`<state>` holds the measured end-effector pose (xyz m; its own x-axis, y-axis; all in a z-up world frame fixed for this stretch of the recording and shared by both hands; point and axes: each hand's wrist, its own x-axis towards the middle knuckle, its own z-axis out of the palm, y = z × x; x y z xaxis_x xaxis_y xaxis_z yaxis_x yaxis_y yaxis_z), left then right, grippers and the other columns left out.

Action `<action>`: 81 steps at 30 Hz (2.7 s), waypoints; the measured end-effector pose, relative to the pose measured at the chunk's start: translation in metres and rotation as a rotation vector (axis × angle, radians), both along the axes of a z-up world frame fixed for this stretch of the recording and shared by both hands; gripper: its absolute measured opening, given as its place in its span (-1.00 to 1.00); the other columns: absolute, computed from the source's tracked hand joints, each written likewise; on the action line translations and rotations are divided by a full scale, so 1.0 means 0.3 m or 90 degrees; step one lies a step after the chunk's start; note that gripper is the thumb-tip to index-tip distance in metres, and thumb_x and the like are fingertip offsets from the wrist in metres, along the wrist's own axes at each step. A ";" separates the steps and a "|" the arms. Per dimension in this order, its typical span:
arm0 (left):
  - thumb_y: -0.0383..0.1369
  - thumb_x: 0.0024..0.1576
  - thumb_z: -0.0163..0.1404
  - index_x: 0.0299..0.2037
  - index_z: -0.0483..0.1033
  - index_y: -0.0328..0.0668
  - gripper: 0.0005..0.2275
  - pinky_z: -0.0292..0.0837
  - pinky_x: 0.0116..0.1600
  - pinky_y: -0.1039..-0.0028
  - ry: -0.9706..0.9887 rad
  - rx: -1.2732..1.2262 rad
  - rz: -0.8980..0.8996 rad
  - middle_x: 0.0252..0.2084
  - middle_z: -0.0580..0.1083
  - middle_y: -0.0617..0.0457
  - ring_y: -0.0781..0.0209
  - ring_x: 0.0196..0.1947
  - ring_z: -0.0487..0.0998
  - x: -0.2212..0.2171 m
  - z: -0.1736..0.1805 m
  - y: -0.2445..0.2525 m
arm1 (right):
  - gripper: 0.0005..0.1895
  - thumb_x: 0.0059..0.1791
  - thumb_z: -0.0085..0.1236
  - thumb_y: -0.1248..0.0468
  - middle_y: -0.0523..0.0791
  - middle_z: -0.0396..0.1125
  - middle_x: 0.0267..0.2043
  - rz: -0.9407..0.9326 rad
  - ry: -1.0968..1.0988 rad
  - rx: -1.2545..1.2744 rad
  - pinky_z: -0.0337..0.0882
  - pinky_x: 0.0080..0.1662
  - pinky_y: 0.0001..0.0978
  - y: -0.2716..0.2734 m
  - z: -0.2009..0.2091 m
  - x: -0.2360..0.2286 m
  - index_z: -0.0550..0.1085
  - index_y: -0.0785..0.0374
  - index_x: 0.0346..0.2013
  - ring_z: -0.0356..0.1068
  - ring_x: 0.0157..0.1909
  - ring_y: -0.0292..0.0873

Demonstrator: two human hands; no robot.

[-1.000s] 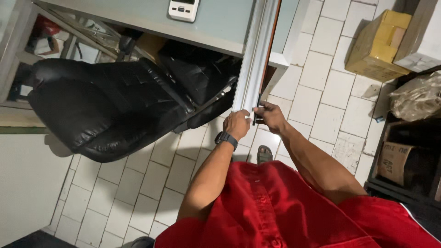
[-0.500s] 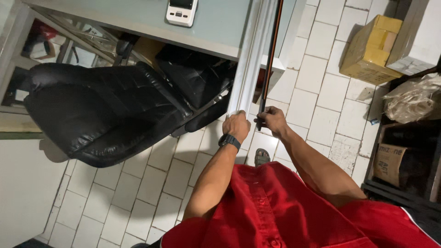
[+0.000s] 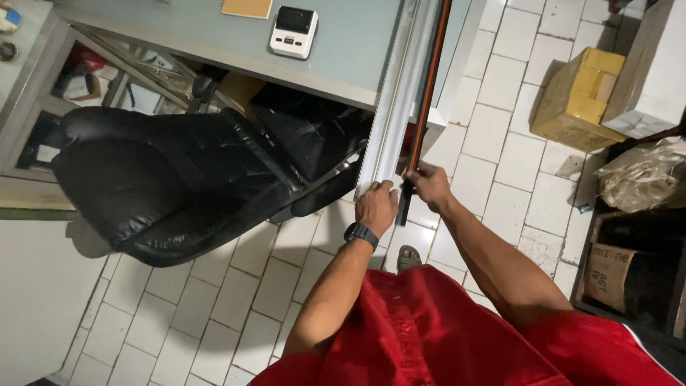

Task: The person repeatedly picks up long metal profiles from a desk and places them into a vertical storage rack. The person handles the profiles one at a time, moving between the desk and the rack multiple times to organize the materials.

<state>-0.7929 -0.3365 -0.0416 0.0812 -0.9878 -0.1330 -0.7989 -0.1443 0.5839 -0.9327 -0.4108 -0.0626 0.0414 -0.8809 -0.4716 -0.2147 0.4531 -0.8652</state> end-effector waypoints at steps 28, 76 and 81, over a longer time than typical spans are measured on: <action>-0.35 0.20 0.11 0.03 0.55 -0.35 -0.73 0.68 -0.28 -0.01 1.067 0.052 0.112 -0.08 0.56 -0.36 -0.28 -0.30 0.67 -0.299 0.685 -0.202 | -0.90 -0.17 0.31 0.34 0.07 0.43 -0.53 -0.074 -0.059 -0.224 0.59 -0.37 -0.24 -0.424 0.642 -0.292 0.59 0.35 -0.45 0.52 -0.50 -0.11; -0.39 0.13 0.10 0.41 0.20 -0.13 -0.40 0.41 0.21 -0.14 0.079 0.069 0.083 0.27 0.39 -0.34 -0.34 0.28 0.37 -0.110 0.027 0.635 | -0.70 0.23 -0.29 0.36 -0.05 0.22 -0.54 0.127 -0.237 0.224 0.66 -0.25 -0.35 0.029 0.159 -0.164 0.37 0.57 0.01 0.20 -0.72 -0.31; -0.28 -0.01 0.01 0.29 0.45 0.17 -0.45 0.52 -0.02 0.52 0.320 0.181 0.257 0.14 0.60 0.28 0.31 -0.10 0.66 -0.084 -0.006 0.697 | -0.65 0.08 0.14 0.38 -0.18 0.08 -0.52 0.118 -0.376 0.263 0.54 -0.24 -0.31 0.091 -0.007 -0.156 0.22 0.13 -0.52 0.21 -0.50 -0.23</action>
